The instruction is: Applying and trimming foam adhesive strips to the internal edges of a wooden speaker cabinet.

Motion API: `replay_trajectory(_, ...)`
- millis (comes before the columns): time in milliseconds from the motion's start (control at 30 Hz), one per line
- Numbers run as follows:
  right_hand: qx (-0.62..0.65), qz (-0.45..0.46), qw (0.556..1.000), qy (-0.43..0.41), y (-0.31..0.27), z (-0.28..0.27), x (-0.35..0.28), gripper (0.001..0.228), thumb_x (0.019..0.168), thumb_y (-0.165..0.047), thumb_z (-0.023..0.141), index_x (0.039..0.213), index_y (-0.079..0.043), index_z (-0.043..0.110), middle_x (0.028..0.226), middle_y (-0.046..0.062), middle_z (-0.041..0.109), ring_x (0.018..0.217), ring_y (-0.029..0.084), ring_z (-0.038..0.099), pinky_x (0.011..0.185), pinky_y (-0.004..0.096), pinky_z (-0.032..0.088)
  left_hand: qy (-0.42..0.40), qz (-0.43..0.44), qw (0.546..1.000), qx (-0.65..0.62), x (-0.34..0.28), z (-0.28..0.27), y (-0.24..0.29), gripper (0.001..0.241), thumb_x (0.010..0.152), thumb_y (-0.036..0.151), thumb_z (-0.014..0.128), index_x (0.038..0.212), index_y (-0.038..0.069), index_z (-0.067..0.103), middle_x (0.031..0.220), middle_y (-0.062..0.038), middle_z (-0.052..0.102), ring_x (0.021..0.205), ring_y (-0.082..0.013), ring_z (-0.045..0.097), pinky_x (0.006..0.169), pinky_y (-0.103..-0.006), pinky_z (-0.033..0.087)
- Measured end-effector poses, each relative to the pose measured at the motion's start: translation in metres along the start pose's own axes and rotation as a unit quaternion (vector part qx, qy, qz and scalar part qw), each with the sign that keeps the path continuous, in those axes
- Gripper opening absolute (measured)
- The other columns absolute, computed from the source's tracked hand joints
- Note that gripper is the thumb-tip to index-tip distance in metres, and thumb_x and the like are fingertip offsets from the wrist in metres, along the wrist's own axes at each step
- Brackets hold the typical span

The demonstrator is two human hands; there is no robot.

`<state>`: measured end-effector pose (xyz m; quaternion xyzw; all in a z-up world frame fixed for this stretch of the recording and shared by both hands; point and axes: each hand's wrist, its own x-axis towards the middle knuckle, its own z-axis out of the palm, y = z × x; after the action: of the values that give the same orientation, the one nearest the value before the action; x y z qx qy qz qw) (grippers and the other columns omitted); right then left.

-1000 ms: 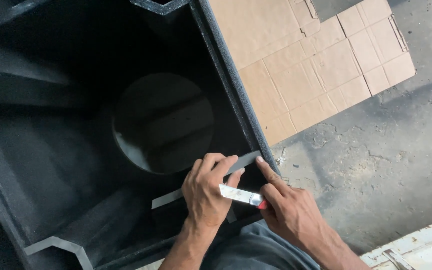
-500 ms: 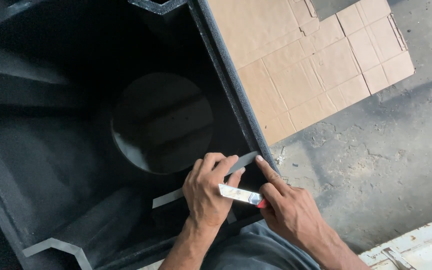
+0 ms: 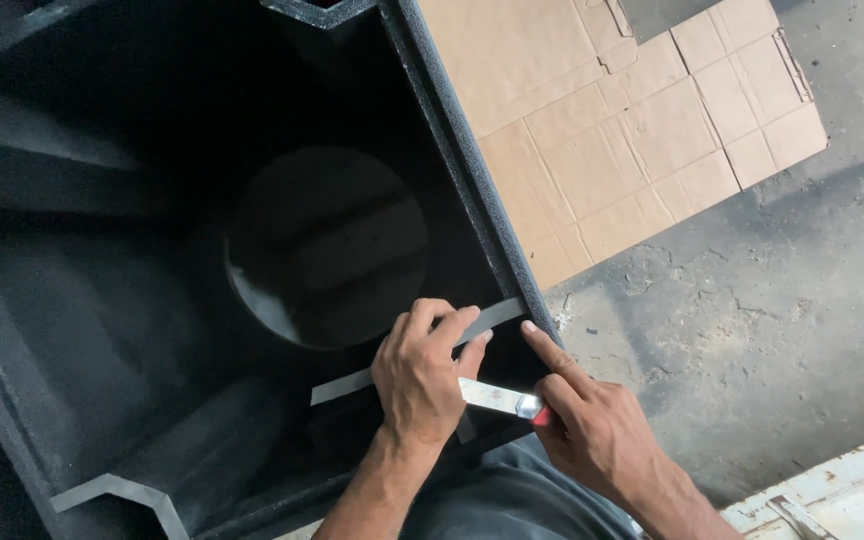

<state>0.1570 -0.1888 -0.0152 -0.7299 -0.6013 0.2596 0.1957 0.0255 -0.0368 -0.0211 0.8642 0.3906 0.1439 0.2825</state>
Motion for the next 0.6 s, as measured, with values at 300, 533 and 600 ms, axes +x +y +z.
replay_trajectory(300,-0.003,-0.011,1.0,0.004,-0.007,-0.007,0.024,0.015,0.08,-0.004,0.057,0.075,-0.011,0.044,0.155,0.015,0.043,0.031,0.024,0.041,0.031,0.033,0.035,-0.01,-0.019,0.999,-0.046,-0.003,-0.006,-0.003,0.04,0.07,0.017,0.089,0.107,0.012,0.075,0.099,-0.001,0.062,0.072,-0.0221,0.062,0.058,-0.0367,0.052)
replay_trajectory(533,0.035,0.013,0.998,-0.057,0.0,-0.011,0.024,0.013,0.082,-0.006,0.059,0.075,-0.012,0.05,0.154,0.016,0.045,0.031,0.02,0.046,0.032,0.031,0.042,-0.083,-0.13,0.975,-0.158,-0.005,-0.029,-0.015,0.038,0.077,0.023,0.082,0.111,0.009,0.072,0.101,-0.006,0.074,0.092,-0.0219,0.072,0.077,-0.0373,0.059)
replay_trajectory(600,0.025,0.044,0.992,-0.115,0.005,-0.01,0.021,0.022,0.073,-0.004,0.069,0.079,-0.015,0.051,0.162,0.011,0.034,0.035,0.019,0.055,0.034,0.03,0.048,-0.127,-0.173,0.959,-0.186,-0.003,-0.032,-0.019,0.029,0.082,0.023,0.076,0.108,0.01,0.072,0.102,-0.005,0.078,0.096,-0.0197,0.074,0.085,-0.0384,0.059)
